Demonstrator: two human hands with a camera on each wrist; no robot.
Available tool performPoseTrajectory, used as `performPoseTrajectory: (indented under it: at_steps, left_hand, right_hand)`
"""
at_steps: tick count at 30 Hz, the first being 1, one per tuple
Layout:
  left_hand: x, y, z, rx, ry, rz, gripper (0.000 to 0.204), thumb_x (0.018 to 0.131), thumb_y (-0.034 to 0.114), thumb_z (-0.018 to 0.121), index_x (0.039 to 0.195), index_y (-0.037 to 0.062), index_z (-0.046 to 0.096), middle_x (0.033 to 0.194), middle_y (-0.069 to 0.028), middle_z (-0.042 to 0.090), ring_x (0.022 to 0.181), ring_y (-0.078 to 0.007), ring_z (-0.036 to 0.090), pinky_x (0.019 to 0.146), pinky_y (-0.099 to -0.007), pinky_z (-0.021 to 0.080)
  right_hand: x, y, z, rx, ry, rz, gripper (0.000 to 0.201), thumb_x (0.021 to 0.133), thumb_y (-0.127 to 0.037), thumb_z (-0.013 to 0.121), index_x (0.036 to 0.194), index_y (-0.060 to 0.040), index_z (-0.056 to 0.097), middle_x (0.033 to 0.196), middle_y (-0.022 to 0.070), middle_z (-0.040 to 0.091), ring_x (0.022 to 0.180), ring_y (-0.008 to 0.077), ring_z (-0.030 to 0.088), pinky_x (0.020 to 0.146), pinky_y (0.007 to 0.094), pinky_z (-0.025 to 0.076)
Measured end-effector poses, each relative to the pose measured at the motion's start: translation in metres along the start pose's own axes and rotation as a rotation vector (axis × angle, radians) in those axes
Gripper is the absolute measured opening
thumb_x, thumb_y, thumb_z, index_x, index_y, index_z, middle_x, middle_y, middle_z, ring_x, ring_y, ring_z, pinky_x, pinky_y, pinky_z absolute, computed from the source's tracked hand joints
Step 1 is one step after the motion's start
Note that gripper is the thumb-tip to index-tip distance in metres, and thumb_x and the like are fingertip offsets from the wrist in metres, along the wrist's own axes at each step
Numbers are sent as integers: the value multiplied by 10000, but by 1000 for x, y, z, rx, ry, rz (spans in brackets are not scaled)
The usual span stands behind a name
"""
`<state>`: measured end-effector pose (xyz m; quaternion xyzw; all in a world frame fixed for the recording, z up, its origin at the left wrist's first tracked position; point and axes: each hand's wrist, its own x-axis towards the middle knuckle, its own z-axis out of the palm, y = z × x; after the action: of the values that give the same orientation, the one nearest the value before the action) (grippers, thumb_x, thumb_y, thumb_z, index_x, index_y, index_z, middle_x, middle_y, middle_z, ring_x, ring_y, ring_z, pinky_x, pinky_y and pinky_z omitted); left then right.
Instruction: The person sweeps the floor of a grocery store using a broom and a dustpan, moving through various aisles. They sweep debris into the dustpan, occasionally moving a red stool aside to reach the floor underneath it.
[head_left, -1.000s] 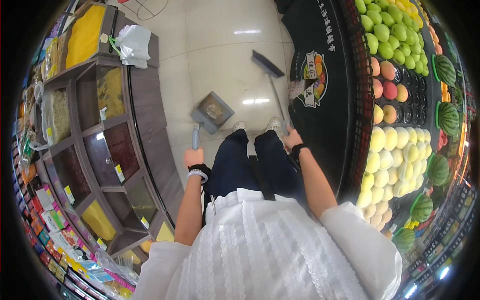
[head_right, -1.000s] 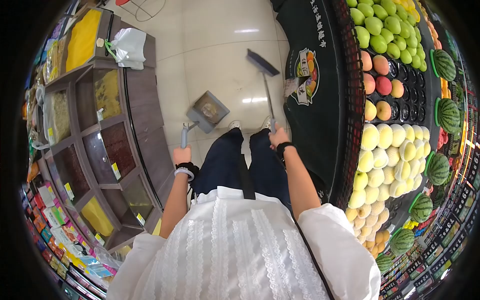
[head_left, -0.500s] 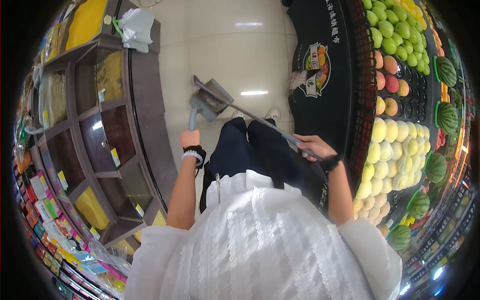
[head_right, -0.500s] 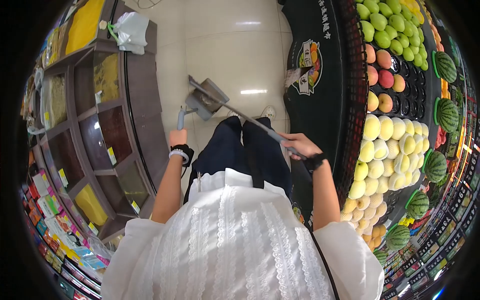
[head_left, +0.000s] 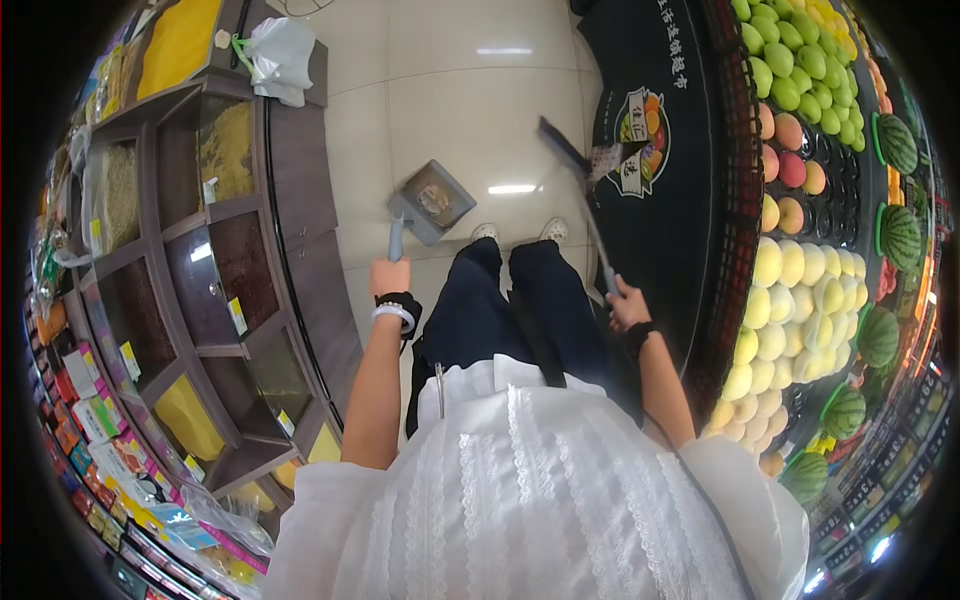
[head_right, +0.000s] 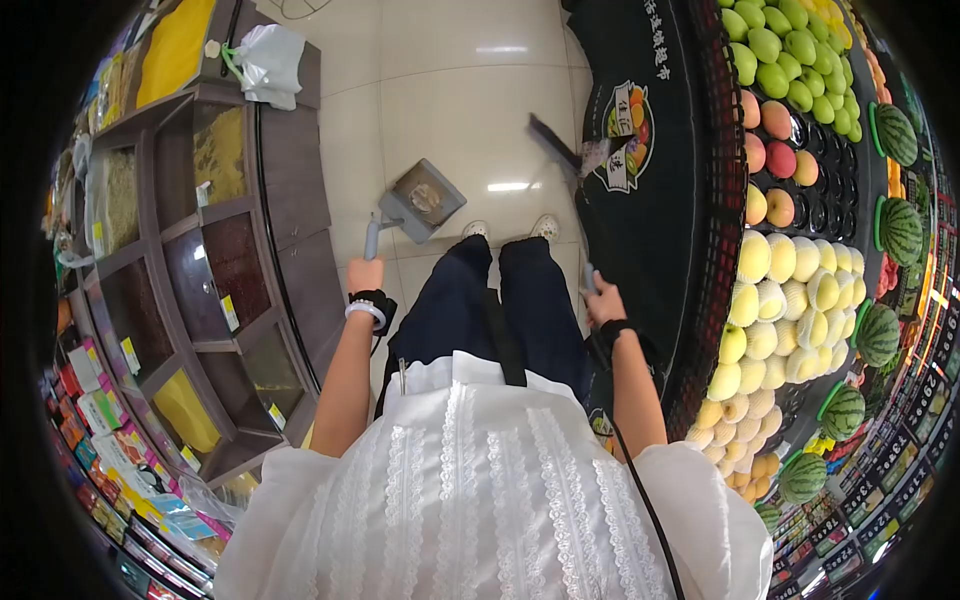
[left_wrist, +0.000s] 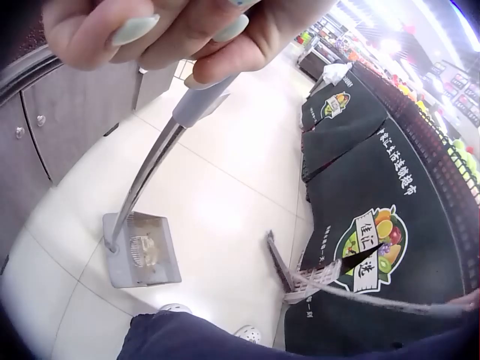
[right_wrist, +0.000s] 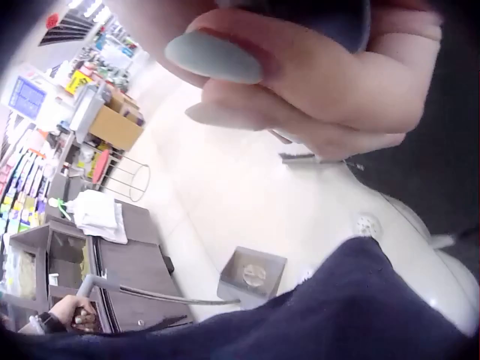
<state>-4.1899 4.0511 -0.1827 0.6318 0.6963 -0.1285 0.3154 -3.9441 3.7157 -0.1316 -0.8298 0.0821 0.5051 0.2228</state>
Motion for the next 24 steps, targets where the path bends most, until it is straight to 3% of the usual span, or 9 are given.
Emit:
performPoseTrajectory:
  at_steps: [3, 7, 10, 12, 16, 18, 19, 24]
  left_hand:
    - [-4, 6, -2, 19, 6, 32, 282, 664, 238, 545, 769, -10, 630, 735, -248, 581, 744, -393, 579, 654, -421, 454]
    - [0, -1, 8, 3, 12, 58, 339, 643, 268, 556, 780, -38, 612, 738, -261, 578, 736, -407, 570, 645, -417, 441]
    - [-9, 3, -2, 24, 27, 64, 296, 648, 233, 540, 764, -28, 621, 733, -261, 575, 743, -403, 571, 656, -427, 440]
    - [-6, 0, -3, 16, 20, 63, 296, 645, 233, 542, 757, -30, 619, 729, -260, 575, 739, -402, 571, 651, -426, 439]
    - [-3, -2, 0, 9, 60, 70, 290, 640, 235, 546, 730, -31, 618, 723, -258, 576, 729, -401, 573, 643, -422, 440]
    - [-8, 0, -5, 10, 57, 76, 291, 641, 237, 547, 731, -31, 619, 724, -257, 576, 729, -402, 573, 645, -423, 441]
    - [-10, 2, -8, 13, 49, 81, 293, 642, 239, 548, 732, -31, 620, 725, -257, 577, 730, -404, 572, 646, -425, 442]
    - [-8, -6, -5, -2, 70, 76, 287, 635, 217, 556, 734, -45, 620, 711, -272, 571, 741, -414, 574, 643, -437, 450]
  right_hand:
    - [-11, 11, 31, 190, -161, 147, 523, 831, -126, 504, 1319, -179, 324, 530, 46, 458, 394, 122, 443, 335, 256, 361]
    - [-43, -10, 64, 266, -315, 128, 530, 838, -148, 511, 1326, -186, 307, 547, 46, 460, 390, 104, 418, 336, 234, 340]
    - [-40, -23, 46, 428, -441, 165, 520, 844, -126, 486, 1328, -179, 302, 555, 40, 454, 383, 106, 411, 349, 235, 347]
    - [-46, -22, 12, 763, -657, 229, 476, 854, -125, 478, 1309, -168, 343, 564, 32, 452, 379, 83, 383, 350, 210, 318]
    - [-88, -24, -28, 523, -566, 82, 434, 863, -116, 464, 1287, -148, 382, 555, 18, 445, 381, 67, 375, 352, 200, 300]
    - [-112, -31, -36, 393, -403, 27, 430, 859, -106, 458, 1283, -127, 387, 539, 5, 438, 378, 61, 374, 352, 197, 304]
    - [-114, -28, -36, 392, -403, 16, 430, 859, -106, 458, 1283, -127, 387, 539, 5, 438, 378, 61, 374, 352, 197, 304]
    - [-73, 5, -4, 239, -31, -19, 439, 843, -109, 453, 1276, -95, 387, 505, 39, 458, 352, 109, 436, 324, 247, 355]
